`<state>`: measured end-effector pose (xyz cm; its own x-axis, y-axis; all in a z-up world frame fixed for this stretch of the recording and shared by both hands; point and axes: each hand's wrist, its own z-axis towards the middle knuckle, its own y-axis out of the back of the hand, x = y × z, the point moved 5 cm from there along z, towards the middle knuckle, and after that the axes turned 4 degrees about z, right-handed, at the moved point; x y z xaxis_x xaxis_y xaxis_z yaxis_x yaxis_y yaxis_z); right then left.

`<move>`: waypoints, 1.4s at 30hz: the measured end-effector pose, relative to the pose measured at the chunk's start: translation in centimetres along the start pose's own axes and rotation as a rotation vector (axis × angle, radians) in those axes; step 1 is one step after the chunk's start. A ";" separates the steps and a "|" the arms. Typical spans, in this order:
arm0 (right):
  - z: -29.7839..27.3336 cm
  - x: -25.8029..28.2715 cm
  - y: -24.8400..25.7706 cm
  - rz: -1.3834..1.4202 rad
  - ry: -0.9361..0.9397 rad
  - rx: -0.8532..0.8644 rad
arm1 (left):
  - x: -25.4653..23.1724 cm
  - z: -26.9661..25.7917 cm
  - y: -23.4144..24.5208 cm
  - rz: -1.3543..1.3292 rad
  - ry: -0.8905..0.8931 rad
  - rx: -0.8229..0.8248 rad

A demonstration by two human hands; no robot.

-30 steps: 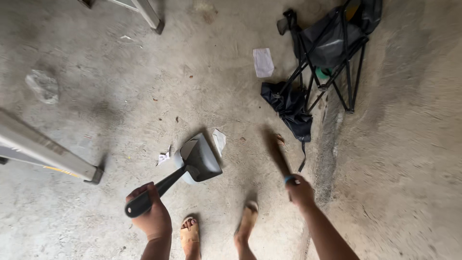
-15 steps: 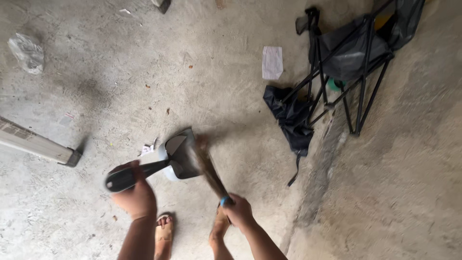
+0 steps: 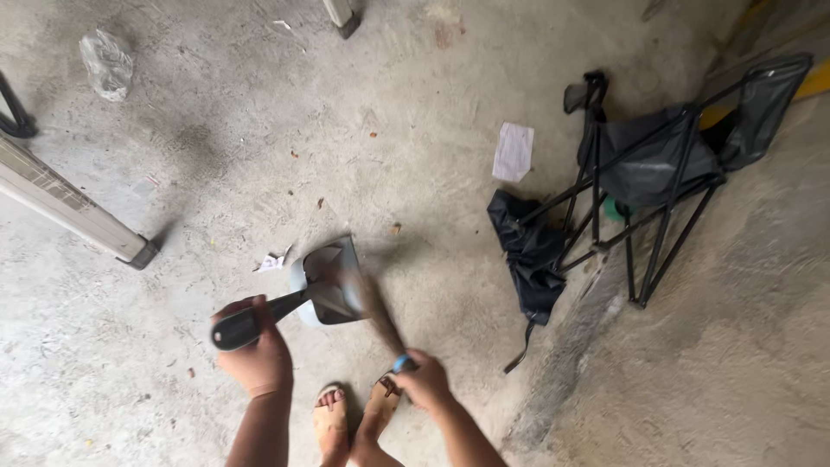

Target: The person sweeps dried leaves and paper scraps into a dustpan using a small broom and empties the collected debris into a trash bag and a bucket.

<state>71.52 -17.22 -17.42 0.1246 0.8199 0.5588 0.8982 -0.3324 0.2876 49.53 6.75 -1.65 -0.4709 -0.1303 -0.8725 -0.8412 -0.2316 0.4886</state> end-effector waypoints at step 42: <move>15.4 27.1 20.2 -0.084 0.118 -0.012 | 0.8 -1.7 1.1 0.085 0.122 -0.313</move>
<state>99.54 5.44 -8.42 -0.0017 0.7847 0.6198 0.8982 -0.2712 0.3459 48.68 4.71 -1.85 -0.4845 -0.2715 -0.8316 -0.6692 -0.4972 0.5522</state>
